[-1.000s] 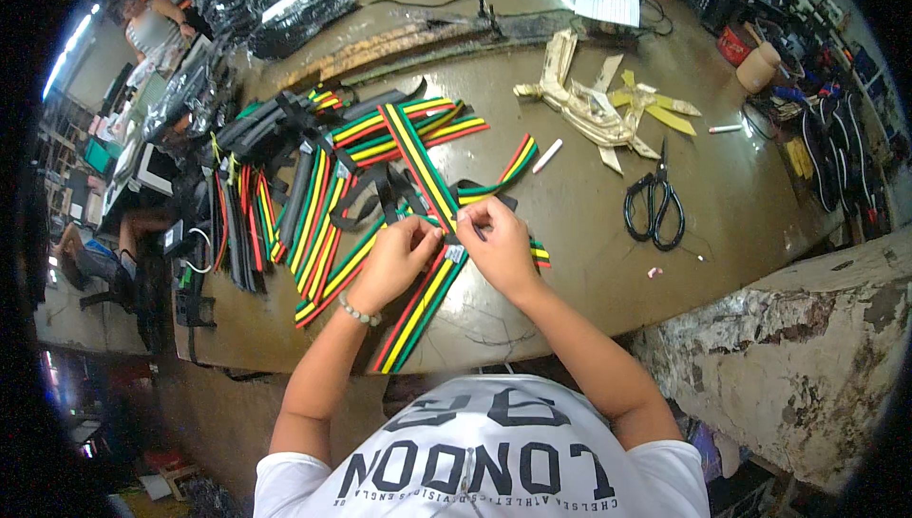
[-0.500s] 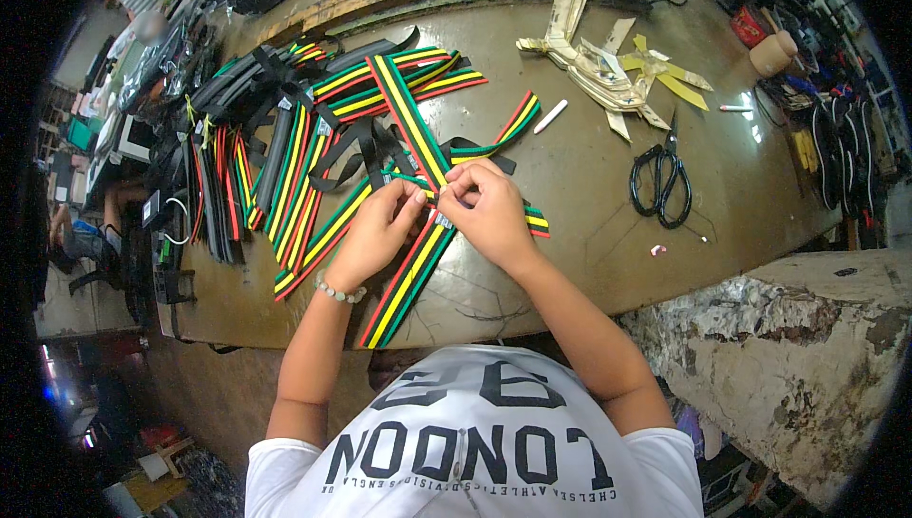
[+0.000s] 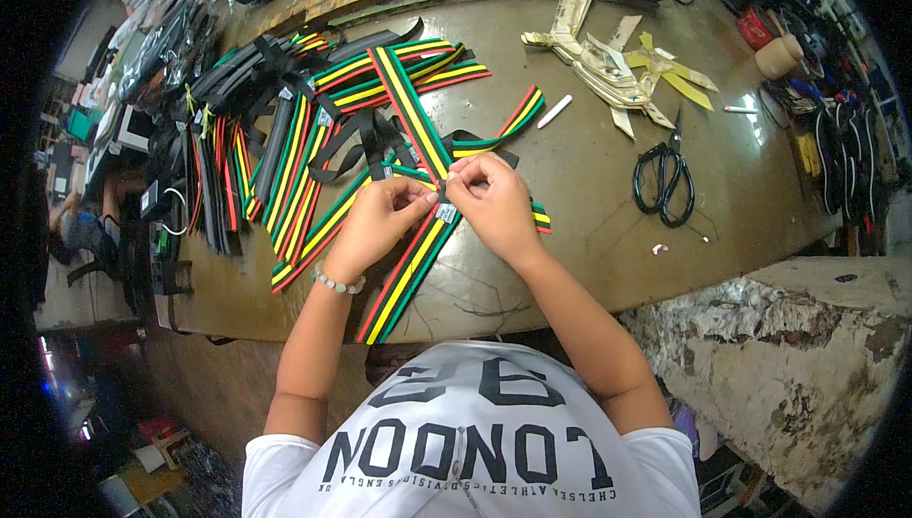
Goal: The person assembles multicolored fabric straps by attaching small white tags and black fasteners. They repeatedly pick up straps, align and fasten components, then place finished items on the table. The person briefly stands and walks to retrieve a small white card before returning to continue assembly.
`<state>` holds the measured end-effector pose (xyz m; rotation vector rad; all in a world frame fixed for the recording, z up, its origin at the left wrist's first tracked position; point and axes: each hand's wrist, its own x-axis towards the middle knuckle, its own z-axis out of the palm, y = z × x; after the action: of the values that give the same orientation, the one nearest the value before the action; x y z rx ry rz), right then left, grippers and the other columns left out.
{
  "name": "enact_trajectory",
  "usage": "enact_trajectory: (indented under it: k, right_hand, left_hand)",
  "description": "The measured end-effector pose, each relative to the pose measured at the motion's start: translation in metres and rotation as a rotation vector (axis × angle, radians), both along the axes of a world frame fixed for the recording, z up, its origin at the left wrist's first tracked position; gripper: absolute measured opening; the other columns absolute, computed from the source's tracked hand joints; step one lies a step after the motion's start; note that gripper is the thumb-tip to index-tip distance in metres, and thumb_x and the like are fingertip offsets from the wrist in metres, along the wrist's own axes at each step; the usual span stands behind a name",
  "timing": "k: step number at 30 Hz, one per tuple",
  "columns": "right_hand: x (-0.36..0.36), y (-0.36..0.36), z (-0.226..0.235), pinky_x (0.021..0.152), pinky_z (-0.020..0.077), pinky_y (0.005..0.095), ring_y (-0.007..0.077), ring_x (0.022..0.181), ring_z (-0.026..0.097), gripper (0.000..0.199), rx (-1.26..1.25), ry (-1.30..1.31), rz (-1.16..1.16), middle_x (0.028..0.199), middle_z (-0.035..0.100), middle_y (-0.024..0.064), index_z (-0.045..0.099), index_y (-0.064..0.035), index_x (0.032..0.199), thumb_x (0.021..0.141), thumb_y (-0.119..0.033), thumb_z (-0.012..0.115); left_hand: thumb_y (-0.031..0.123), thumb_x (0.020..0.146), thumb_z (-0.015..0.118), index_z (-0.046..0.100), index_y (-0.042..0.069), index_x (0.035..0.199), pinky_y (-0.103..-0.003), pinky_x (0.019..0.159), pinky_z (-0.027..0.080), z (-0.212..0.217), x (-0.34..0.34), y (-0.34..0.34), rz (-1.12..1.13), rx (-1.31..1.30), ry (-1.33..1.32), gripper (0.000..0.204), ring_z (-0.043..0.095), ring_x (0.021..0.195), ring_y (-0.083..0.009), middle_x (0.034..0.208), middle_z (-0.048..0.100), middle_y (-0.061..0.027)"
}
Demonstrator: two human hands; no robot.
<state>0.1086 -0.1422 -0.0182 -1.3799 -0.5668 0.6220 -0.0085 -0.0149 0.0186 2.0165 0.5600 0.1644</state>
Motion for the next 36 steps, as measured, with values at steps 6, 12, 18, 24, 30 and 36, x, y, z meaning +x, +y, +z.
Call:
enact_trajectory:
  k: [6,12,18,24,30,36]
  right_hand:
    - [-0.001,0.001,0.002,0.078,0.0561,0.0282,0.0156,0.088,0.062,0.011,-0.043,-0.115,0.004,0.100,0.057,0.0120,0.058,0.0044,0.076,0.080,-0.001,0.067]
    - [-0.005,0.005,0.002,0.077,0.0563,0.0304,0.0173,0.089,0.063,0.012,-0.093,-0.251,-0.011,0.099,0.058,0.0119,0.058,0.0036,0.076,0.078,-0.003,0.068]
    - [0.008,-0.003,0.006,0.087,0.0448,0.0266,0.0130,0.097,0.057,0.008,-0.107,0.029,0.093,0.104,0.060,0.0108,0.063,0.0007,0.081,0.084,-0.006,0.067]
    - [0.012,-0.008,0.002,0.091,0.0491,0.0277,0.0149,0.101,0.057,0.008,-0.039,0.026,0.167,0.111,0.055,0.0124,0.059,0.0022,0.078,0.083,0.001,0.066]
    - [0.007,-0.006,0.000,0.090,0.0508,0.0266,0.0149,0.102,0.057,0.010,-0.045,-0.034,0.177,0.110,0.053,0.0126,0.058,0.0031,0.077,0.082,0.002,0.066]
    - [0.006,-0.007,0.006,0.091,0.0512,0.0264,0.0161,0.098,0.061,0.009,-0.084,-0.100,0.148,0.110,0.056,0.0137,0.059,0.0036,0.081,0.087,-0.002,0.063]
  left_hand:
    - [0.015,0.090,0.061,0.061,-0.007,0.088,-0.034,0.059,0.046,-0.009,-0.002,-0.002,0.044,0.018,-0.056,0.022,0.060,0.062,-0.0229,0.072,0.063,-0.0165]
    - [0.014,0.091,0.060,0.061,-0.006,0.087,-0.032,0.056,0.044,-0.013,-0.003,0.000,0.055,-0.034,-0.066,0.021,0.056,0.059,-0.0195,0.069,0.061,-0.0136]
    - [0.018,0.088,0.065,0.065,-0.006,0.087,-0.031,0.055,0.046,-0.009,-0.007,-0.001,0.081,-0.110,-0.032,0.024,0.058,0.057,-0.0155,0.067,0.064,-0.0122]
    - [0.023,0.089,0.067,0.066,-0.003,0.088,-0.023,0.052,0.043,-0.003,-0.008,-0.003,-0.023,-0.015,0.043,0.026,0.054,0.060,-0.0050,0.072,0.064,-0.0031]
    - [0.019,0.086,0.069,0.067,-0.004,0.086,-0.026,0.049,0.041,-0.017,-0.011,-0.003,0.090,-0.173,-0.006,0.023,0.055,0.054,-0.0075,0.063,0.063,-0.0059]
    - [0.015,0.087,0.067,0.065,-0.004,0.089,-0.023,0.050,0.043,-0.008,-0.010,0.000,0.128,-0.261,-0.086,0.019,0.056,0.056,-0.0070,0.065,0.062,-0.0060]
